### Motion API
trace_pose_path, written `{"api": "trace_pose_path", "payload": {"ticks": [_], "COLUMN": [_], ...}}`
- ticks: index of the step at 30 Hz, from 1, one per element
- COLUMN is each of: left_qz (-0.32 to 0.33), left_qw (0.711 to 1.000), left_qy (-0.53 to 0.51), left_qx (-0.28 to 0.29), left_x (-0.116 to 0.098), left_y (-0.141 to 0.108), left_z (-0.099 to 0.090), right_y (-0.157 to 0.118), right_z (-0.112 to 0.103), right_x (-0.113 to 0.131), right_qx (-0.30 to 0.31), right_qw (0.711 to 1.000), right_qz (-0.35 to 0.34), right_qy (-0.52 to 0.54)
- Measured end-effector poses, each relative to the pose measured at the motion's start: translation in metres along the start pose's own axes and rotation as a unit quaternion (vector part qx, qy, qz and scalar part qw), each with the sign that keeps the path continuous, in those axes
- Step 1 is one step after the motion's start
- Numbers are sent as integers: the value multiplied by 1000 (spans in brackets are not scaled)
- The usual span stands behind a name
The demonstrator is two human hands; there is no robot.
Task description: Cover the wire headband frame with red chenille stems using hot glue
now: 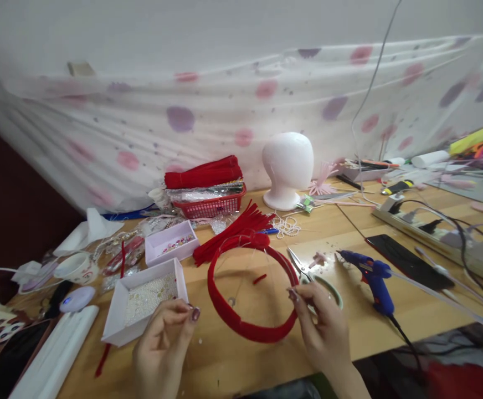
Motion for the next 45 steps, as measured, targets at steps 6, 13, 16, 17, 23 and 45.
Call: {"api": "trace_pose_path", "payload": {"ticks": [6,13,16,17,23,45], "left_qz": [61,277,277,272,203,211], "left_qw": [962,819,801,800,795,772], "left_qy": [153,260,303,320,471,486], "left_qx": [219,431,435,429,323,350], "left_x": [-1,-19,-9,-4,33,35], "left_y": [-11,-70,-80,-79,-40,-34], "left_z": [68,174,191,191,130,108], "right_y": [-6,-12,-11,-12,-12,1], "right_z": [-21,-43,-58,-64,-81,-64], "right_x": [-19,-35,-37,-39,-46,-44], "right_qx": [-69,-196,-249,-265,-321,-315], "right_qw": [994,953,940,936,913,912], "right_qz": [81,227,230,228,242,239], "right_qy": [-37,40,41,35,72,110]}}
Point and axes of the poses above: each hand's wrist, its own y-axis towards the middle knuckle, its own z-axis out of the palm, x = y × z, the point moved 9 cm from there along y, towards the middle knuckle, and after that the axes turned 8 degrees about -x, right-handed, at the moved point
